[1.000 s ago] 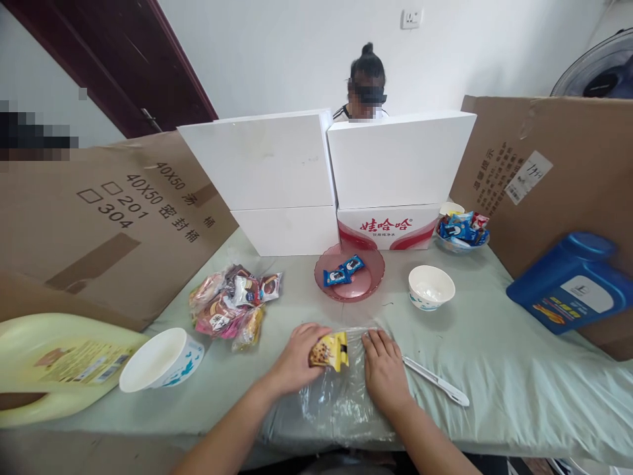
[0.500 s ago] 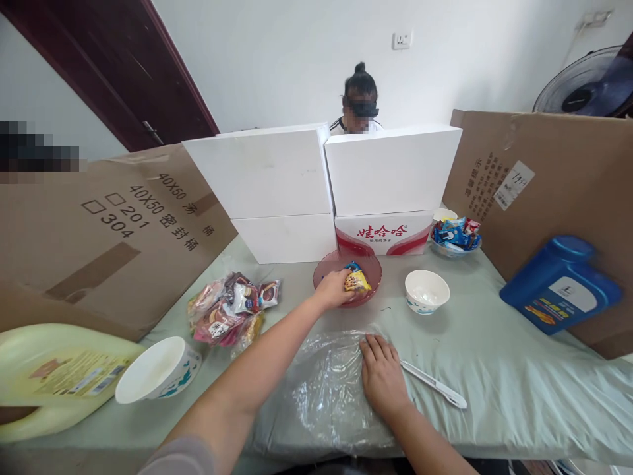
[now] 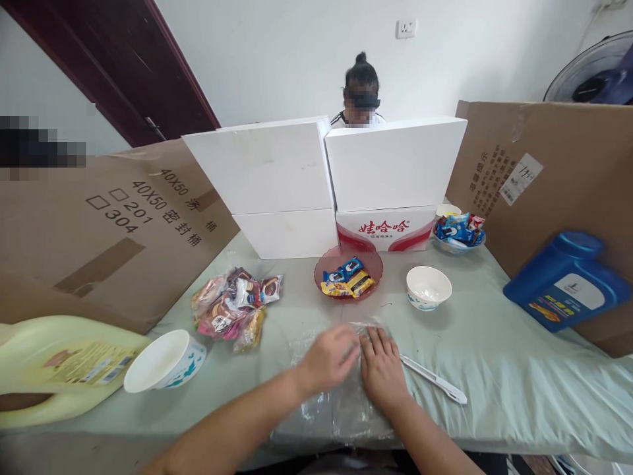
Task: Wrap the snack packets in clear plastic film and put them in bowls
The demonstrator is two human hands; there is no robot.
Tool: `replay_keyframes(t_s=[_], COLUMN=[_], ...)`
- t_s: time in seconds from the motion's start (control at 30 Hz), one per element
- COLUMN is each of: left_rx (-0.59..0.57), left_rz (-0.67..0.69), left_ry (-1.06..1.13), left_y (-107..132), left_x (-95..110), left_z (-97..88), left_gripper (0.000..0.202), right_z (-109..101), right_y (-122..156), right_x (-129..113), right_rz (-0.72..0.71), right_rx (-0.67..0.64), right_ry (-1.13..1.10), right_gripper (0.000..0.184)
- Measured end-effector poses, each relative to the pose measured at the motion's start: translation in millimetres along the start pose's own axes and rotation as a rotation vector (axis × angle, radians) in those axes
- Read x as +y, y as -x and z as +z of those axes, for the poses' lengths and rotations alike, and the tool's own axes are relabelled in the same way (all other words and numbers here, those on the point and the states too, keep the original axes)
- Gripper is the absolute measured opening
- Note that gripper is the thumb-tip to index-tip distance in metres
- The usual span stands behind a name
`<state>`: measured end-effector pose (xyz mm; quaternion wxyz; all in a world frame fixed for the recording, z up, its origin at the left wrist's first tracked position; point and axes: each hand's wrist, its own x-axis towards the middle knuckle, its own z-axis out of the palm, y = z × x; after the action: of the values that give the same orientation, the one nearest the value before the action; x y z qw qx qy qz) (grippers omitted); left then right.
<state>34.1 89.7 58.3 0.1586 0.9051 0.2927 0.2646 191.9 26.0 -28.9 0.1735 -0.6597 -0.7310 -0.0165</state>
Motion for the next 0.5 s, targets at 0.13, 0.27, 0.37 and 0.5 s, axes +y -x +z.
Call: replay_keyframes(t_s=[0.13,0.27,0.37,0.5], left_rx=[-0.17,-0.217,-0.174,-0.144], left_rz=[-0.217,-0.513,-0.536,-0.413], left_ry=[-0.155,-0.356,-0.412,-0.39], left_y=[46.5,71.4,85.2,78.4], left_x=[-0.7,-29.9,-40.5,-40.8], left_z=[35.8,21.7,3.4,-2.9], left_gripper=[0.045,0.064,0.057,0.049], right_z=[-1.4,-13.5,-30.3,-39.5], right_y=[-1.7,-2.1,-5.4,-24.0], right_x=[-2.6,-2.9,2.9,8.2], right_rz=[-0.014,-0.015,-0.012,-0.037], right_rx=[-0.077,-0.137,-0.13,-0.047], right_ry=[0.052,0.063,0.043,-0.008], right_gripper=[0.05,0.051,0.042,0.037])
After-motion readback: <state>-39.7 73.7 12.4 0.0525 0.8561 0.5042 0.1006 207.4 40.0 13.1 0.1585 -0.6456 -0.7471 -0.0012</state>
